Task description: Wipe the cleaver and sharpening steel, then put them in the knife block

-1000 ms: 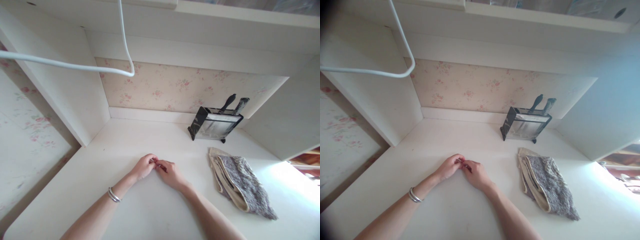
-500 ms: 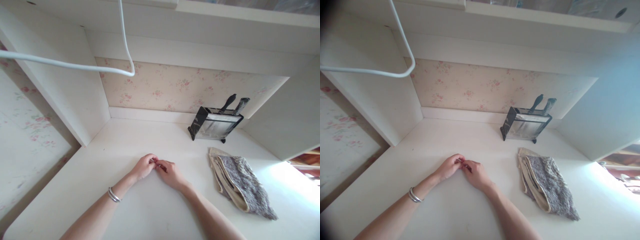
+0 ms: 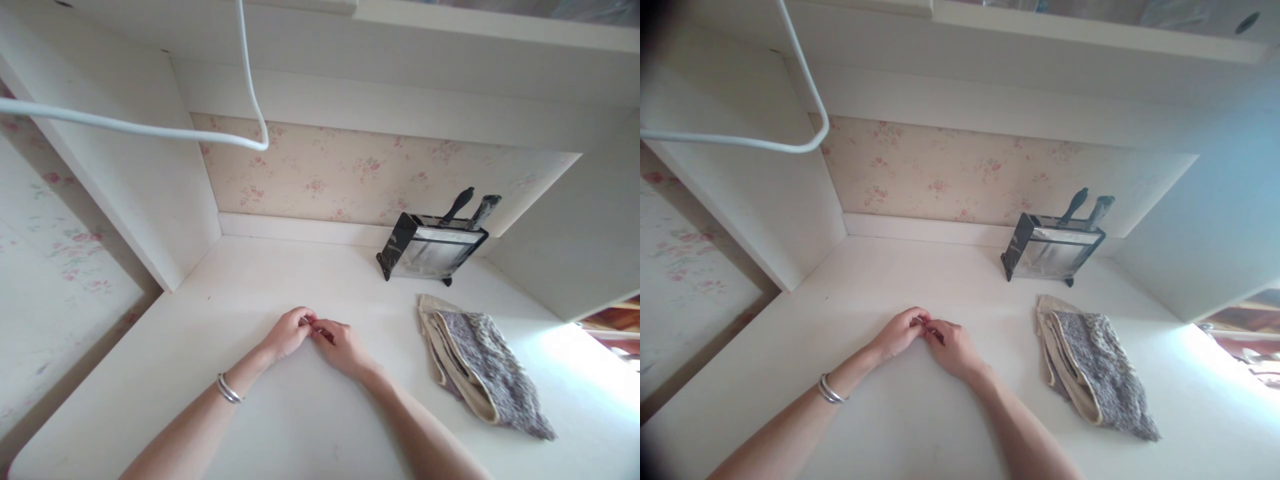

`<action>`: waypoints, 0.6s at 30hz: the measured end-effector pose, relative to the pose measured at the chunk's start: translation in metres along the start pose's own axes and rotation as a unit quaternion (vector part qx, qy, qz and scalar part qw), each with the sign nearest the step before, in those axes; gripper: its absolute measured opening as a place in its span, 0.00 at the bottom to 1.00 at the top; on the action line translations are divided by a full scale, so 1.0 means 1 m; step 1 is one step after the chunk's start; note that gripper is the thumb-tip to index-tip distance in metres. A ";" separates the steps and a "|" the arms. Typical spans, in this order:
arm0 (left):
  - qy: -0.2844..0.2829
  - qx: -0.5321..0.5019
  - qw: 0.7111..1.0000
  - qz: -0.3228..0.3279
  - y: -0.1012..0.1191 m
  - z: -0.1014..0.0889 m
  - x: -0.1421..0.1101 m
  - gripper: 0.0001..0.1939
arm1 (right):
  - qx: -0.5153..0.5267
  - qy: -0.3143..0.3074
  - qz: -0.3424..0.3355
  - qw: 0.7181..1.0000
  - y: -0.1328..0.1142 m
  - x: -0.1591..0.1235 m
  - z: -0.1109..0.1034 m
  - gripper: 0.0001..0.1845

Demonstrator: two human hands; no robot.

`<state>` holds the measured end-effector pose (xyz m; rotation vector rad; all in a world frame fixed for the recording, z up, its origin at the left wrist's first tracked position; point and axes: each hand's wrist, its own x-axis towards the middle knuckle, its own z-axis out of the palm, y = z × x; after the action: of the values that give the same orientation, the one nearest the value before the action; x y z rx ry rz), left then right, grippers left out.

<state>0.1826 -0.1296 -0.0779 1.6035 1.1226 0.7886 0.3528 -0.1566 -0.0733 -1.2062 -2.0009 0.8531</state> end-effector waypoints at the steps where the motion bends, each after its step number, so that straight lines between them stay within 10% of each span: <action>1: 0.001 0.001 1.000 -0.001 0.000 0.000 0.000 0.11 | 0.001 0.000 0.000 1.000 0.000 0.000 0.000 0.12; 18: 0.002 0.010 1.000 -0.007 0.007 -0.001 -0.002 0.12 | -0.004 0.002 -0.002 1.000 0.001 0.000 0.000 0.12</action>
<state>0.1831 -0.1314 -0.0705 1.6095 1.1464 0.7754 0.3533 -0.1562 -0.0745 -1.2066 -2.0055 0.8406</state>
